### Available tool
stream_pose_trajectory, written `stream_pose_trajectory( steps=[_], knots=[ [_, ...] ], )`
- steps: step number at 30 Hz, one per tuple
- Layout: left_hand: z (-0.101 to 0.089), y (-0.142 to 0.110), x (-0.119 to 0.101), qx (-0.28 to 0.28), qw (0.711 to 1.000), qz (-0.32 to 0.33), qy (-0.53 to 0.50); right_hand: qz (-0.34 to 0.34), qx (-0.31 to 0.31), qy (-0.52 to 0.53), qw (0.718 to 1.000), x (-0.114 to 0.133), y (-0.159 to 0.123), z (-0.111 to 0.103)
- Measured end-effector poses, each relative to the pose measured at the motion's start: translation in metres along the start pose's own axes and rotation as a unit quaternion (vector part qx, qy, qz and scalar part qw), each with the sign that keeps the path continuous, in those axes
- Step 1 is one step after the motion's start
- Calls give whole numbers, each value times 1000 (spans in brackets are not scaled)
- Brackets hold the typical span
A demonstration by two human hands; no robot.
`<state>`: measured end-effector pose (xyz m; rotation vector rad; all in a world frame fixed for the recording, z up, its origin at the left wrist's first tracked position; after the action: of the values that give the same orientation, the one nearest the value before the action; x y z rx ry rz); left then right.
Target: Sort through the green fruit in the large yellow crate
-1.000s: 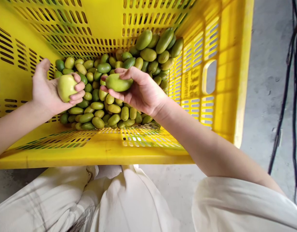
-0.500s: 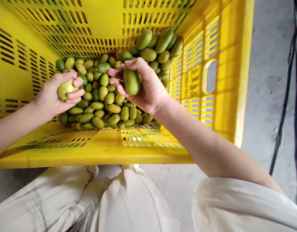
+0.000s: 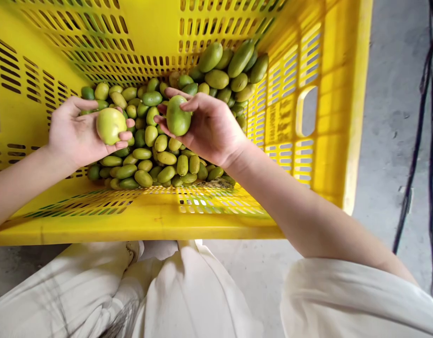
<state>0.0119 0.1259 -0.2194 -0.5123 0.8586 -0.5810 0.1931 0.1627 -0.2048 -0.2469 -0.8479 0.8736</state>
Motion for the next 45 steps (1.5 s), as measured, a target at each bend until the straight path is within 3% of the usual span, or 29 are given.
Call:
stream_pose_trajectory(
  steps=[6,9,14,21,28,34,41,45],
  knots=[
    [7,2,6,14,1000,-4,18,-10,29,-30,999,-3,4,-2],
    [0,6,8,11,1000,-3,2,-28,25,-19,999,1,5,-6],
    [-12,13,3,21,999,37,-3,-66,27,-8,997,8,3,-8],
    [-5,9,-7,34,996,80,27,-71,54,-19,996,9,3,0],
    [-28,7,3,-61,993,16,-97,-44,40,-18,998,5,4,-1],
    [-31,13,15,-17,995,-38,-87,-22,17,-18,999,1,6,-8],
    [-57,16,2,-73,990,35,-116,-37,11,-17,999,6,7,-9],
    [-66,19,8,-97,991,2,-93,-26,3,-8,1000,4,4,-5]
  ],
)
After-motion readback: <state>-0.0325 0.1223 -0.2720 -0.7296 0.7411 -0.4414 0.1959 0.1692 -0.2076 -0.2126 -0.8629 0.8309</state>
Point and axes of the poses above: each hand's wrist, its own y-axis towards the middle knuckle, its own z-axis out of the palm, x = y × z, the point moved 9 cm from there along y, towards the middle knuckle, and after that the axes turned 11 degrees about x, right-handed, at the moved point
